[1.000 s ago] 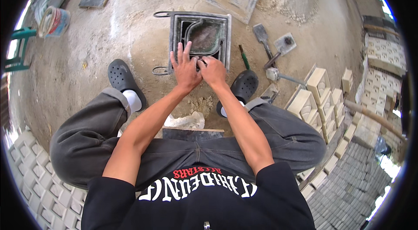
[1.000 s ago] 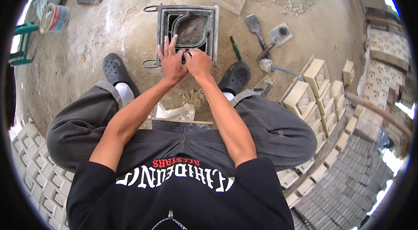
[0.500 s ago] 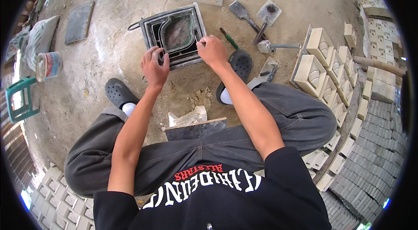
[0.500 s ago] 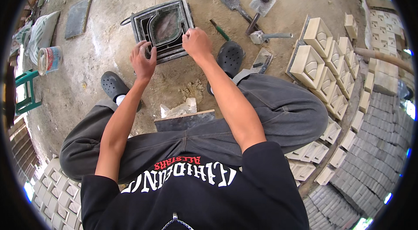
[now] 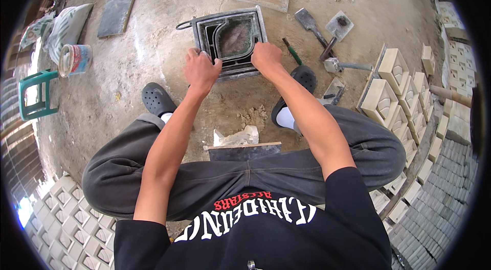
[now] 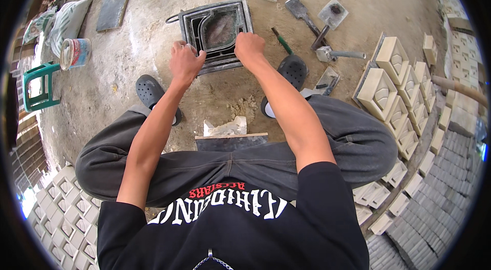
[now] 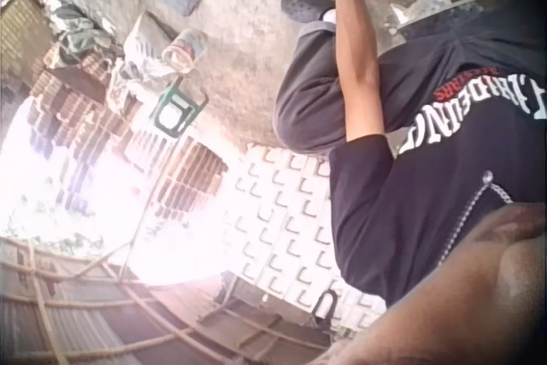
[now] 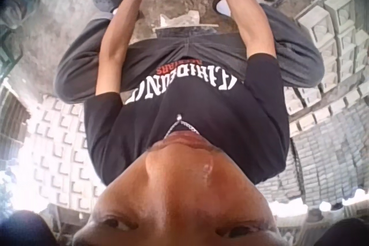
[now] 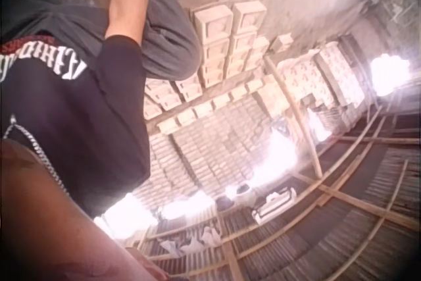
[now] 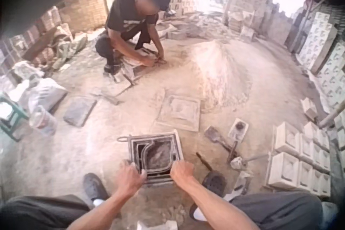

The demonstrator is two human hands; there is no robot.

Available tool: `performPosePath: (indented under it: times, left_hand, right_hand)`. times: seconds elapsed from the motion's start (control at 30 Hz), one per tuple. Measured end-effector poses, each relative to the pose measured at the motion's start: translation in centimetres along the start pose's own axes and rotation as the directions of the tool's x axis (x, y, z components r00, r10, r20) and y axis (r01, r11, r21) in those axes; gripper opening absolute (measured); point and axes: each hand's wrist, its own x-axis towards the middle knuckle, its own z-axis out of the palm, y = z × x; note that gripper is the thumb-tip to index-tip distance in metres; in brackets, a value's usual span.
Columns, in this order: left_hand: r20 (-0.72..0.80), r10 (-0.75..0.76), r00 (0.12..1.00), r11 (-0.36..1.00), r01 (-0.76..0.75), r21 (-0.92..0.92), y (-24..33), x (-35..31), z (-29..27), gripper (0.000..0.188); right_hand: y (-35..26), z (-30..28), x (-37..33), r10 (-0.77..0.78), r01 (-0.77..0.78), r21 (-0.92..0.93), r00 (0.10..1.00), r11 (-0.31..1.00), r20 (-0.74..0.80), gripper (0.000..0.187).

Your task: The person smooths sand into a square mold on the floor using a trowel, removes the outer frame, and then prepares the inner sections of a multi-part decorative stone mold by clearing debris and adjusting the metal components.

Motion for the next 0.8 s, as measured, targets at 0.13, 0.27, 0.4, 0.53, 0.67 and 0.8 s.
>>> performPosePath:
  times: [0.13, 0.27, 0.4, 0.53, 0.67, 0.8]
  left_hand:
    - [-0.123, 0.012, 0.992, 0.999, -0.018, -0.05, 0.0, 0.1, 0.4, 0.031]
    - [-0.066, 0.063, 0.996, 0.997, -0.066, -0.036, -0.8, 1.9, 0.6, 0.027]
    - [0.008, 0.084, 0.996, 0.996, -0.084, 0.036, 0.0, 2.2, -0.1, 0.027]
    - [0.039, 0.102, 0.994, 0.992, -0.105, 0.075, 0.2, 2.8, -0.2, 0.026]
    - [0.125, 0.005, 0.992, 0.988, -0.024, 0.153, 0.4, 4.1, -0.4, 0.022]
    - [0.333, -0.12, 0.935, 0.988, 0.079, 0.135, 0.6, 6.3, -1.4, 0.022]
  right_hand:
    - [0.0, 0.9, -0.7, -0.011, 0.013, 0.024, 0.997, 1.0, -0.075, 0.017]
    - [0.2, 1.1, -0.4, -0.019, 0.018, -0.009, 0.992, 1.0, -0.126, 0.015]
    - [1.1, 1.9, -0.5, -0.017, 0.026, 0.064, 0.991, 0.998, -0.135, 0.017]
    - [0.8, 2.9, -1.2, 0.0, 0.029, 0.105, 0.965, 0.994, -0.264, 0.017]
    - [-0.2, 2.1, -1.0, -0.014, 0.01, -0.021, 0.977, 1.0, -0.213, 0.017]
    - [0.0, 1.7, -0.4, -0.008, 0.007, -0.014, 0.996, 1.0, -0.089, 0.018]
